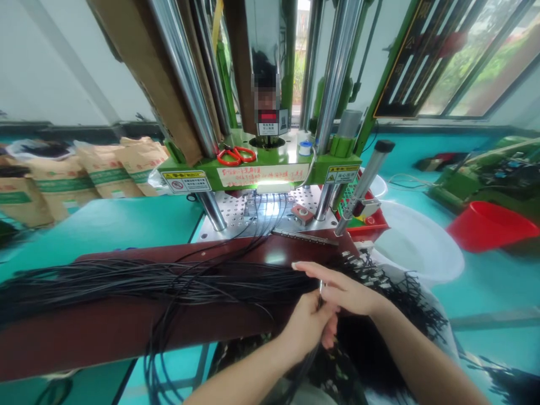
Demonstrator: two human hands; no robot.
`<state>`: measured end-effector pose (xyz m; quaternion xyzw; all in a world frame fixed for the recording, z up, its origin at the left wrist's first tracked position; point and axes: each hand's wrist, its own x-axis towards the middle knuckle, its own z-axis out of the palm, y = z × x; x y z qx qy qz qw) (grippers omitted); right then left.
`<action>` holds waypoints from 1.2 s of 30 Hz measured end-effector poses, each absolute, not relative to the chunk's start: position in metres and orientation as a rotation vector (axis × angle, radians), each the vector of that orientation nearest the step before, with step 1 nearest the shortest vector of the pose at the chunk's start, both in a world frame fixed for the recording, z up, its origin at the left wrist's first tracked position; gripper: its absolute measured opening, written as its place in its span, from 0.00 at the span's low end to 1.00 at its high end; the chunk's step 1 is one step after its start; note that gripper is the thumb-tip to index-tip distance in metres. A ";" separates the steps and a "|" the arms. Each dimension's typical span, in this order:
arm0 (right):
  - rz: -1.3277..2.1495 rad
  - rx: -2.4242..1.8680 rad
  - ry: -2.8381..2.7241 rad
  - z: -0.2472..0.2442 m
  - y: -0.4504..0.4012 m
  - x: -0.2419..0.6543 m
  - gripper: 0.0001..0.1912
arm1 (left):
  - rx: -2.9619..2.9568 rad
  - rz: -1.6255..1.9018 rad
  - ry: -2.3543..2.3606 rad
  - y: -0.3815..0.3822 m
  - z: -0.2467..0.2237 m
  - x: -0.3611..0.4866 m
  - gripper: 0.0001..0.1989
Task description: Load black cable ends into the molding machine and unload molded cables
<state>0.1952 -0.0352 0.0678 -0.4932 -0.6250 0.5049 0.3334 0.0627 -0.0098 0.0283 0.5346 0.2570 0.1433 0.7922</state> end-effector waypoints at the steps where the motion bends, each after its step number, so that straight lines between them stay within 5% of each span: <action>1: 1.357 -1.313 -1.637 0.069 -0.036 0.195 0.31 | 1.105 0.318 0.559 -0.012 0.026 0.066 0.16; 4: 1.458 -1.329 -1.671 0.074 -0.032 0.196 0.37 | 1.013 0.364 0.536 -0.014 0.021 0.070 0.17; 6: 1.387 -1.277 -1.757 0.073 -0.022 0.200 0.32 | 0.980 0.376 0.542 -0.009 0.022 0.067 0.17; 11: 0.345 -2.036 -1.970 0.049 0.021 0.229 0.22 | 0.860 0.572 0.707 0.028 0.033 0.044 0.18; 14: 0.109 -2.314 -2.001 0.031 0.039 0.243 0.18 | 0.861 0.676 0.781 0.046 0.034 0.032 0.19; 22: 0.386 -2.296 -2.132 0.045 0.042 0.240 0.04 | 0.912 0.690 0.848 0.054 0.016 0.025 0.18; 28: 1.203 -1.984 -1.439 0.054 0.003 0.211 0.10 | 1.052 0.663 0.842 0.051 0.014 0.027 0.16; 36: 1.050 -1.327 -0.883 0.019 -0.001 0.174 0.24 | 1.367 0.609 0.813 0.051 0.005 0.055 0.15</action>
